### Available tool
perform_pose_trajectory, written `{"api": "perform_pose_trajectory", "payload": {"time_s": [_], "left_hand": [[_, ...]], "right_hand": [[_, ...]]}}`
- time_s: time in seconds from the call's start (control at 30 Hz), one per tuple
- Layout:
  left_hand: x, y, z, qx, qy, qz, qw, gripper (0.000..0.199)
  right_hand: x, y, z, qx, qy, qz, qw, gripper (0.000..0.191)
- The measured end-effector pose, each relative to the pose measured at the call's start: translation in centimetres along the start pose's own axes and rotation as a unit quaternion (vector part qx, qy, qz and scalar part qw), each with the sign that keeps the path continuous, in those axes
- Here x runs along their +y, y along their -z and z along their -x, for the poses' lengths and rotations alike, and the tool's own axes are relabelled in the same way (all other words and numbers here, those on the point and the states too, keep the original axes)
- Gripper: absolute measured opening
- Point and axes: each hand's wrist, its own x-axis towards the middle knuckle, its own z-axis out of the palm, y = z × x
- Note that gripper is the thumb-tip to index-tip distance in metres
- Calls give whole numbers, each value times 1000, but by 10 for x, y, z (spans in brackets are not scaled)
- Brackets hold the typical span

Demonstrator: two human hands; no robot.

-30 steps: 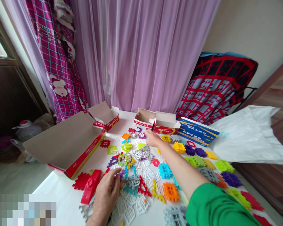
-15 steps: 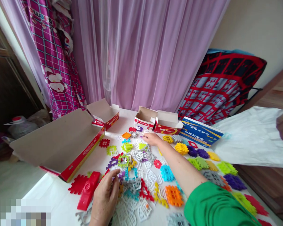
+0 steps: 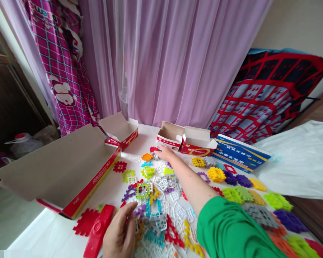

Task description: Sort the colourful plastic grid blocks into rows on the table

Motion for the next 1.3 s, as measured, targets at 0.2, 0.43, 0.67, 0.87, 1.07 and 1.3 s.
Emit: {"api": "perform_pose_trajectory", "payload": {"time_s": [0.2, 0.43, 0.67, 0.87, 1.07, 1.3], "left_hand": [[0, 3, 0, -12, 15, 5, 1000, 27], [15, -2, -6, 30, 28, 28, 999, 25], [10, -4, -5, 4, 38, 29, 999, 27], [12, -3, -7, 8, 46, 32, 998, 28], [22, 4, -13, 3, 8, 15, 1000, 30], [32, 8, -17, -91, 121, 71, 986, 50]], "right_hand": [[-39, -17, 2, -5, 30, -18, 999, 50], [-22, -20, 68, -11, 190, -63, 980, 38], [-18, -2, 116, -84, 184, -5, 979, 62], [-50, 16, 118, -104, 145, 99, 979, 49], [-57, 22, 155, 25, 207, 72, 975, 48], [-55, 28, 211, 86, 236, -8, 968, 48]]}}
